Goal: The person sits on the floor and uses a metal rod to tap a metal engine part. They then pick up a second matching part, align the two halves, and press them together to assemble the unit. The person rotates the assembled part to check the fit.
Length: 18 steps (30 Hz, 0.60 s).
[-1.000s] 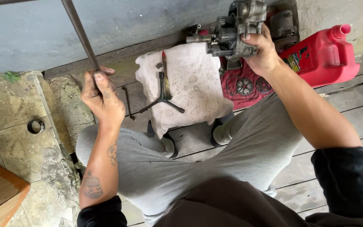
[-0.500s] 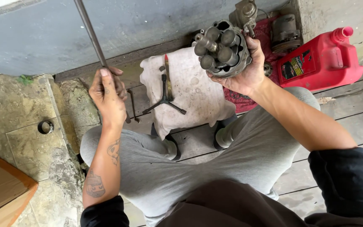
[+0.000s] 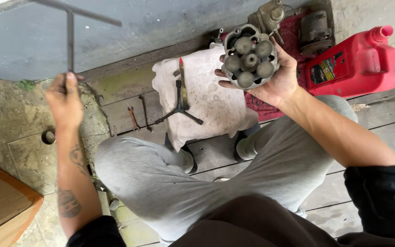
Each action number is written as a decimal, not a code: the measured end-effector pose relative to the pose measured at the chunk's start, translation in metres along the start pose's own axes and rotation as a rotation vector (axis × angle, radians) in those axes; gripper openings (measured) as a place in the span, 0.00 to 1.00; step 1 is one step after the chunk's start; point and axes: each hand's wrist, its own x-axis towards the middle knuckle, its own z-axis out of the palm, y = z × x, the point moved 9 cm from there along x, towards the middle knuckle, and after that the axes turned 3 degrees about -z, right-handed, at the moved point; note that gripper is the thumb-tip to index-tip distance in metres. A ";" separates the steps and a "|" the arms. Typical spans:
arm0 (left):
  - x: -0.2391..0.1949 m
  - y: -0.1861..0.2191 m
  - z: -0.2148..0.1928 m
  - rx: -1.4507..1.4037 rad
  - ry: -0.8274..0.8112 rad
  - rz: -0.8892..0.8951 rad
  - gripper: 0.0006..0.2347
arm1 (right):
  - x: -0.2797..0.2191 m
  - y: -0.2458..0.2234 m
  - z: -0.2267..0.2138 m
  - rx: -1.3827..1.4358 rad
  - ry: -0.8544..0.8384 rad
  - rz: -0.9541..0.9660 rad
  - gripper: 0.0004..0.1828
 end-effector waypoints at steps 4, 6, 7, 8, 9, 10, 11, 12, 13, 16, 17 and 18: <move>-0.054 -0.076 0.032 0.136 0.055 -0.242 0.11 | -0.002 0.003 0.004 -0.061 0.099 -0.016 0.49; -0.081 -0.098 0.052 0.042 0.104 -0.054 0.15 | -0.005 0.000 -0.001 -0.031 0.148 -0.068 0.52; -0.101 -0.132 0.068 0.050 0.117 -0.077 0.15 | -0.007 0.003 -0.001 -0.029 0.149 -0.041 0.52; -0.116 -0.175 0.079 -0.008 0.186 -0.211 0.17 | -0.008 -0.001 -0.003 -0.042 0.186 -0.068 0.49; -0.134 -0.218 0.092 -0.068 0.257 -0.344 0.19 | -0.010 -0.006 -0.005 -0.056 0.223 -0.097 0.47; -0.144 -0.218 0.100 -0.066 0.263 -0.355 0.19 | -0.009 -0.004 -0.007 -0.057 0.225 -0.084 0.47; -0.158 -0.226 0.111 -0.005 0.249 -0.479 0.19 | -0.011 -0.007 -0.013 0.052 0.277 -0.127 0.48; -0.169 -0.233 0.124 0.051 0.231 -0.600 0.19 | -0.013 -0.011 -0.020 0.157 0.329 -0.176 0.49; -0.173 -0.226 0.132 0.048 0.235 -0.607 0.19 | -0.013 -0.010 -0.020 0.153 0.331 -0.169 0.49; -0.188 -0.228 0.154 0.164 0.245 -0.696 0.19 | -0.015 -0.010 -0.027 -0.005 0.362 -0.165 0.49; -0.191 -0.238 0.162 0.203 0.243 -0.669 0.21 | -0.016 -0.010 -0.033 -0.046 0.369 -0.165 0.49; -0.192 -0.247 0.172 0.241 0.238 -0.638 0.23 | -0.018 -0.011 -0.039 -0.087 0.376 -0.170 0.49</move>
